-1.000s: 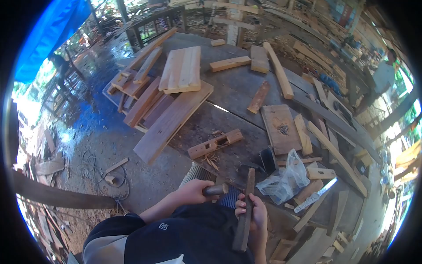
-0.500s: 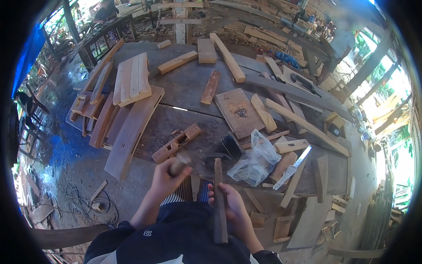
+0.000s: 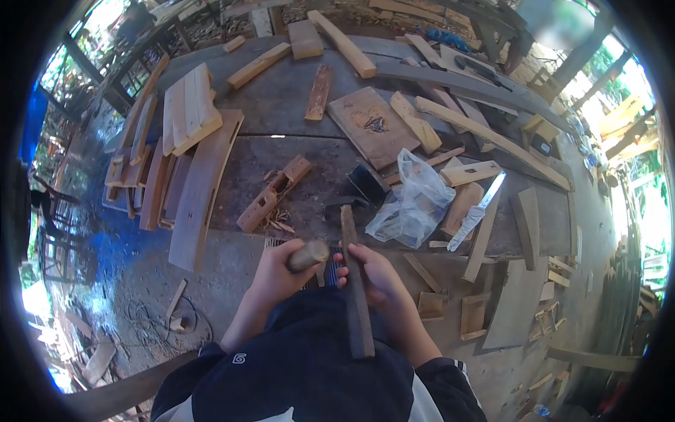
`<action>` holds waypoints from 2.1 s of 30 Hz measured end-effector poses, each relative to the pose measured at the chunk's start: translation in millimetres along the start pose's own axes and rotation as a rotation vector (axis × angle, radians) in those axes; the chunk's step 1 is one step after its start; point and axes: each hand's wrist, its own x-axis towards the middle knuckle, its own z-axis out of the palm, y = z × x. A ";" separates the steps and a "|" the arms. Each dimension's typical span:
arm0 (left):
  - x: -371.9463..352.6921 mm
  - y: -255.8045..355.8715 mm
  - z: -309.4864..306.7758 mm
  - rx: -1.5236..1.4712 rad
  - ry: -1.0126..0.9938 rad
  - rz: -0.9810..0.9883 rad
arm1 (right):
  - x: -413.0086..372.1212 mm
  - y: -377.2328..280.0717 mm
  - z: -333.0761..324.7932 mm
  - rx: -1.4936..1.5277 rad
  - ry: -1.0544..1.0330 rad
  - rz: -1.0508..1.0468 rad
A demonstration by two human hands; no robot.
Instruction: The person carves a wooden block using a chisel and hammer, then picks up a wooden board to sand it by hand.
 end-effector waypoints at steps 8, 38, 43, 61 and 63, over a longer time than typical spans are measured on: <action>54.1 6.9 16.9 0.296 0.052 0.465 | 7.9 -20.2 -25.1 -0.096 -0.107 -0.039; 113.8 -36.5 -2.9 0.311 0.046 0.539 | 22.7 -19.4 -29.3 -0.104 -0.120 -0.044; 113.7 -34.8 -5.9 0.274 0.016 0.532 | 22.2 -20.3 -27.6 -0.110 -0.124 -0.049; 101.9 -39.7 -1.3 0.217 0.117 0.660 | 23.2 -19.1 -30.5 -0.089 -0.136 -0.033; 103.3 -39.2 0.1 0.212 0.127 0.666 | 24.6 -19.0 -33.2 -0.090 -0.166 -0.053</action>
